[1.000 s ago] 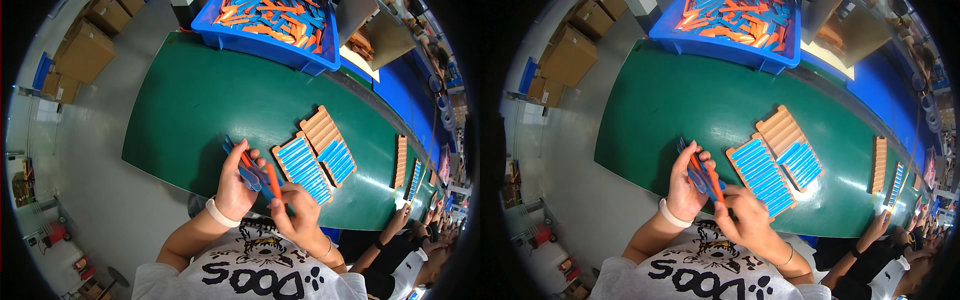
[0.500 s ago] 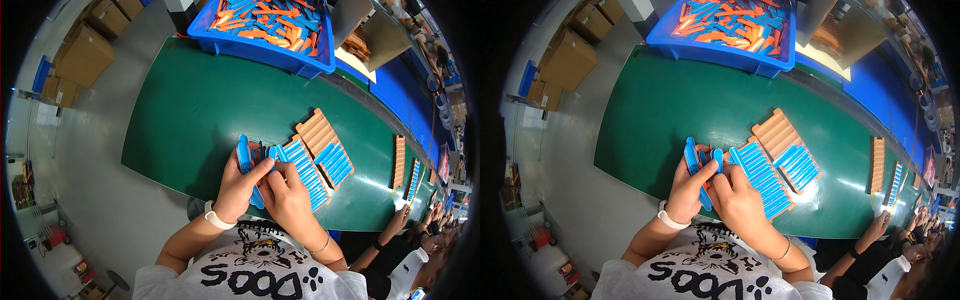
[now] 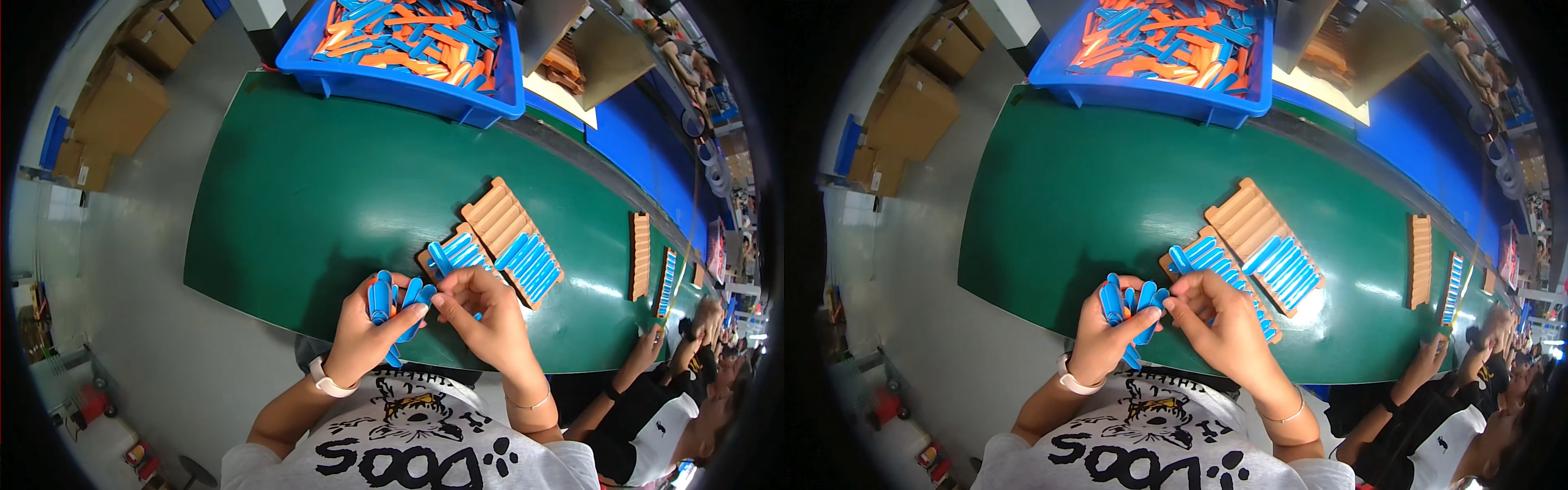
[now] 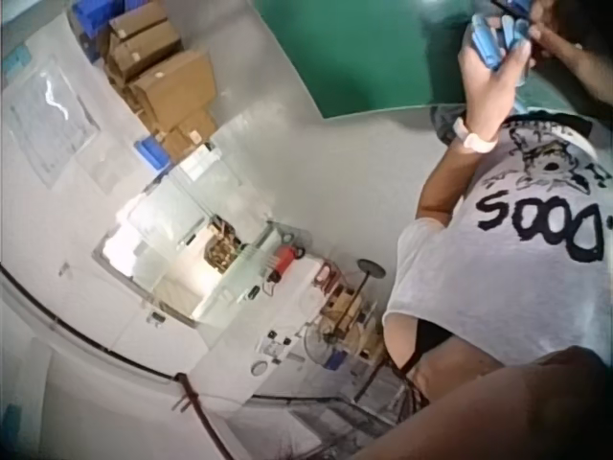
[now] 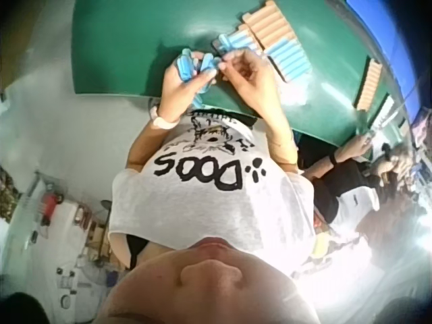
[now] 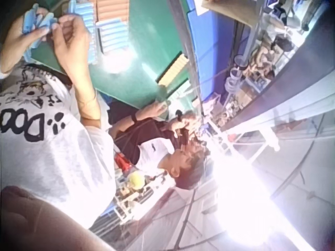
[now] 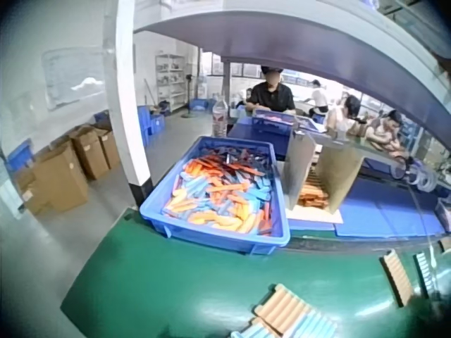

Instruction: The person places strips into the grooves of wooden trays by hand, picking up additional strips from a storage container to fill the trays.

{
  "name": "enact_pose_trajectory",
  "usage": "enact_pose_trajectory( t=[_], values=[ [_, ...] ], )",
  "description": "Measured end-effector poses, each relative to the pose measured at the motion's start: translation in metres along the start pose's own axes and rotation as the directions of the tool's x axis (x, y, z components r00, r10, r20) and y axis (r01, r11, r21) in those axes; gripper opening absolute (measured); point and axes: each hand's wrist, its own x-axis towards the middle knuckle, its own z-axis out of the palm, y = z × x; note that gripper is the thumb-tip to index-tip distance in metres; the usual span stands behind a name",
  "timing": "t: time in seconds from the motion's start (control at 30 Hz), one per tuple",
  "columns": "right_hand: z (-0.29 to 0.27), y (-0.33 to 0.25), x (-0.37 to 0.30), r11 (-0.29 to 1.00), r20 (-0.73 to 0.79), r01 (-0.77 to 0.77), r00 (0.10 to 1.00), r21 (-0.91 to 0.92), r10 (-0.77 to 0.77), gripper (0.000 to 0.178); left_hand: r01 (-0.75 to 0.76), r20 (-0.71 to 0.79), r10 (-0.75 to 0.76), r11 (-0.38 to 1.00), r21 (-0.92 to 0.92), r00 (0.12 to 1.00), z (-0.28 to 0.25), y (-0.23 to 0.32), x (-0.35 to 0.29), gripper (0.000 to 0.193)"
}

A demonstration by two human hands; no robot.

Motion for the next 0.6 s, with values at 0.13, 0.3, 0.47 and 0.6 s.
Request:
enact_pose_trajectory(
  t=[0.13,0.3,0.47,0.6],
  values=[
    [-0.011,-0.003,0.001,0.996,0.052,0.046,0.998,-0.077,-0.042,0.018,-0.184,0.008,0.191,0.933,0.311,0.981,-0.006,0.0,-0.004,0.034],
    [-0.028,0.003,0.008,0.99,0.011,0.032,0.999,-0.14,-0.03,0.012,-0.046,0.049,0.037,0.979,0.197,0.998,-0.005,0.0,-0.001,0.031],
    [-0.11,0.013,0.055,0.864,-0.352,0.022,0.908,-0.504,-0.228,0.017,0.074,0.129,-0.086,0.993,0.094,0.988,-0.012,-0.004,0.002,0.025],
    [-0.114,0.013,0.067,0.888,-0.363,-0.058,0.923,-0.457,-0.126,0.019,0.141,0.08,-0.142,0.99,0.01,0.987,-0.017,-0.002,0.001,0.023]
  ],
)
